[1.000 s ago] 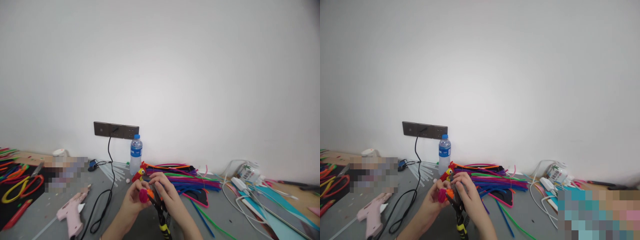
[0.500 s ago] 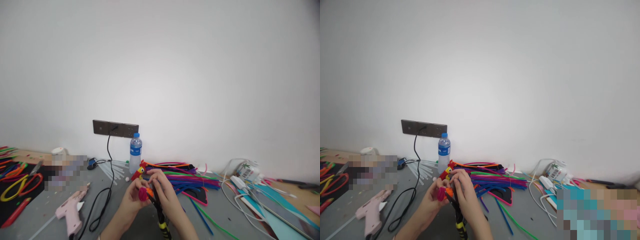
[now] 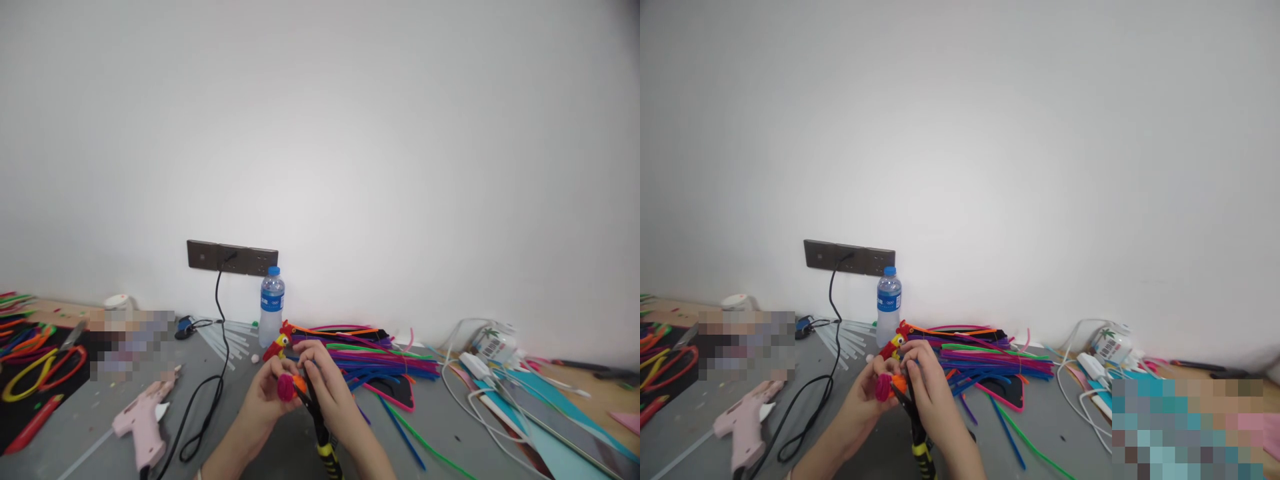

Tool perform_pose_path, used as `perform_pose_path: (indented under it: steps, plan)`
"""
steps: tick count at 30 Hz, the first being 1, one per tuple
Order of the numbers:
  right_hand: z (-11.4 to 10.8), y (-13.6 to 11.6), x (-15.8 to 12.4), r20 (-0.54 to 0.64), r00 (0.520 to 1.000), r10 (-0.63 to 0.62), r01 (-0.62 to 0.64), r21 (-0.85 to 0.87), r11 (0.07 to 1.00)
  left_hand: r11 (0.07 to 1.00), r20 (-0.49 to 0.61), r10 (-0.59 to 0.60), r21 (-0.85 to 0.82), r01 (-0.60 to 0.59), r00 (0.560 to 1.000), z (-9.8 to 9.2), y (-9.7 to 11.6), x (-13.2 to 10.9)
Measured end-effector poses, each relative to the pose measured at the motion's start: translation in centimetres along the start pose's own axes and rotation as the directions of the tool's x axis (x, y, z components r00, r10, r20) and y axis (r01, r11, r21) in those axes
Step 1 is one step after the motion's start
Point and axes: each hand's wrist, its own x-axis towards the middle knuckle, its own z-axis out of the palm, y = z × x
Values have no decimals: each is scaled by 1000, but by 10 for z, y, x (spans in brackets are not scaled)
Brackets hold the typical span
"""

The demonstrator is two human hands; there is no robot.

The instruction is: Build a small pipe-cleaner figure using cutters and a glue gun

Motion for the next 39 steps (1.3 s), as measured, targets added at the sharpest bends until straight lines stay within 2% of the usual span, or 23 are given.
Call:
perform_pose_path:
  steps: [9,18,29,39]
  plan:
    - [-2,3,-2,20,1000,9,-10,33,999,1000,37,19,0,-19,999,-3,-4,1]
    - [-2,4,-2,20,1000,11,-12,37,999,1000,-7,-6,-2,6,1000,0,-1,-1]
    - [-2,2,-3,12,1000,17,-18,77,997,1000,1,-19,-16,19,1000,1,0,-1]
    - [0,4,-3,6,1000,10,-11,75,997,998,38,41,-47,-39,998,-7,-10,5]
